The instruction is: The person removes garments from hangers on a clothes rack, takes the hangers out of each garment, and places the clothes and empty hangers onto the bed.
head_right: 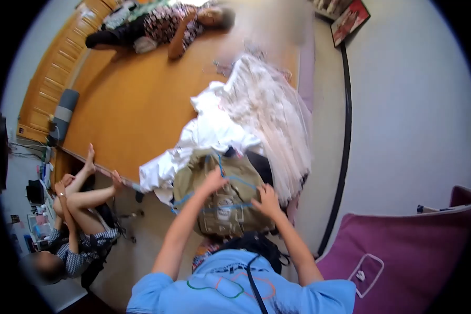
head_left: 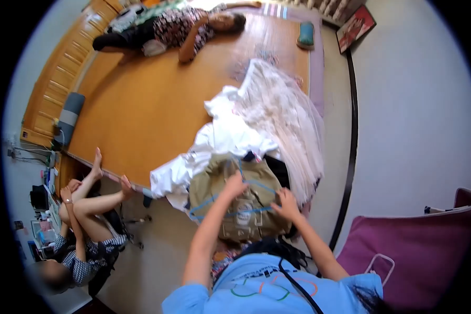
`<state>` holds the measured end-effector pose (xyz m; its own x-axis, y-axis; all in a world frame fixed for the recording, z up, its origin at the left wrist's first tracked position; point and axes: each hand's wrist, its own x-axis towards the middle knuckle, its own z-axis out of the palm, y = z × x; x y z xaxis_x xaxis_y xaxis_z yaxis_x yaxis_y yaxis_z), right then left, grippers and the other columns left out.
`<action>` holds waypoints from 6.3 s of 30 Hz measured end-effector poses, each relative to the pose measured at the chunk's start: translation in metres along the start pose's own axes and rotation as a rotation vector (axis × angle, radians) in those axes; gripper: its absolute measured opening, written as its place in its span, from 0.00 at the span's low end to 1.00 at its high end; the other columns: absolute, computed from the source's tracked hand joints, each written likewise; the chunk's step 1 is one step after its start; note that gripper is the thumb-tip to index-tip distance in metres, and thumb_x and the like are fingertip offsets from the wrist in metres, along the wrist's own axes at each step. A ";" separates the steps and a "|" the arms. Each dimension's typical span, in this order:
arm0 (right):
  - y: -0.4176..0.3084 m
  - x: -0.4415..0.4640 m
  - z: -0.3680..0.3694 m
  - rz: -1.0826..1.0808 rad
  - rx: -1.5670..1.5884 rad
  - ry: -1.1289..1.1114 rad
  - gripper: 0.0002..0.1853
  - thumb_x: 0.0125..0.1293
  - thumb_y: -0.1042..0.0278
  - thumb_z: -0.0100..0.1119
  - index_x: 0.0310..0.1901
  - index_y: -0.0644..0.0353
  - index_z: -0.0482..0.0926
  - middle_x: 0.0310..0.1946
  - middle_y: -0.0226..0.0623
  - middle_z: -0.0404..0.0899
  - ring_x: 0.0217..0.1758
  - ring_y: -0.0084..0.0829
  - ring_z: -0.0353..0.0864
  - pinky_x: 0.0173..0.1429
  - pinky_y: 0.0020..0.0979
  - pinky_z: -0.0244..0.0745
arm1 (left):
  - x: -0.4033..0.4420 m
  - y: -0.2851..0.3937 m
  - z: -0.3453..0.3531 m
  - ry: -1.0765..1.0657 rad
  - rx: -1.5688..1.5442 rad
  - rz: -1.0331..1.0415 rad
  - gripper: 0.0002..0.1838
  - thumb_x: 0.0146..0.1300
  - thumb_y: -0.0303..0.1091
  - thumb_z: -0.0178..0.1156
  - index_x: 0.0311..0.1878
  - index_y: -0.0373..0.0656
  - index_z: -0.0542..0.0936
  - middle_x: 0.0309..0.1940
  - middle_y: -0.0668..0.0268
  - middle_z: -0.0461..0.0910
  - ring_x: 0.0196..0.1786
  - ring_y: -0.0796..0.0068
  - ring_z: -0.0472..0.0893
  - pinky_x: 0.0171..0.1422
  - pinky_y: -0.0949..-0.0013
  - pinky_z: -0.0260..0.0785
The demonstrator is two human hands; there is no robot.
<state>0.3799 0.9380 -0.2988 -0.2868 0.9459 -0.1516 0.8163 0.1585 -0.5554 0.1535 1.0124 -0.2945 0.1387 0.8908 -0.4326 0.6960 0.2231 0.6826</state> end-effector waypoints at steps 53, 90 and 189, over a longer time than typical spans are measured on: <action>-0.116 0.040 -0.146 -0.397 0.255 0.720 0.05 0.37 0.72 0.55 0.17 0.53 0.69 0.37 0.36 0.71 0.52 0.46 0.57 0.54 0.50 0.51 | 0.300 0.159 -0.231 0.238 -0.252 0.454 0.22 0.55 0.47 0.45 0.36 0.32 0.70 0.34 0.53 0.71 0.46 0.61 0.66 0.48 0.68 0.58; -0.370 -0.102 -0.262 -0.204 0.097 1.039 0.09 0.45 0.71 0.52 0.31 0.50 0.72 0.30 0.22 0.72 0.43 0.30 0.69 0.52 0.40 0.59 | -0.173 0.013 -0.091 0.148 -0.218 0.427 0.03 0.44 0.24 0.43 0.21 0.35 0.63 0.14 0.52 0.61 0.19 0.54 0.64 0.23 0.64 0.56; 0.820 0.120 0.080 0.452 -0.309 -0.206 0.08 0.42 0.69 0.49 0.24 0.63 0.74 0.52 0.42 0.57 0.61 0.38 0.46 0.56 0.52 0.45 | 0.576 0.106 0.631 -0.072 0.620 -0.150 0.13 0.48 0.42 0.53 0.25 0.39 0.72 0.29 0.56 0.67 0.33 0.57 0.70 0.36 0.61 0.63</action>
<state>0.9743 1.1590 -0.8380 0.0581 0.8692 -0.4911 0.9799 -0.1438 -0.1385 0.7521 1.2993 -0.8433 0.0399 0.8339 -0.5504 0.9867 0.0539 0.1532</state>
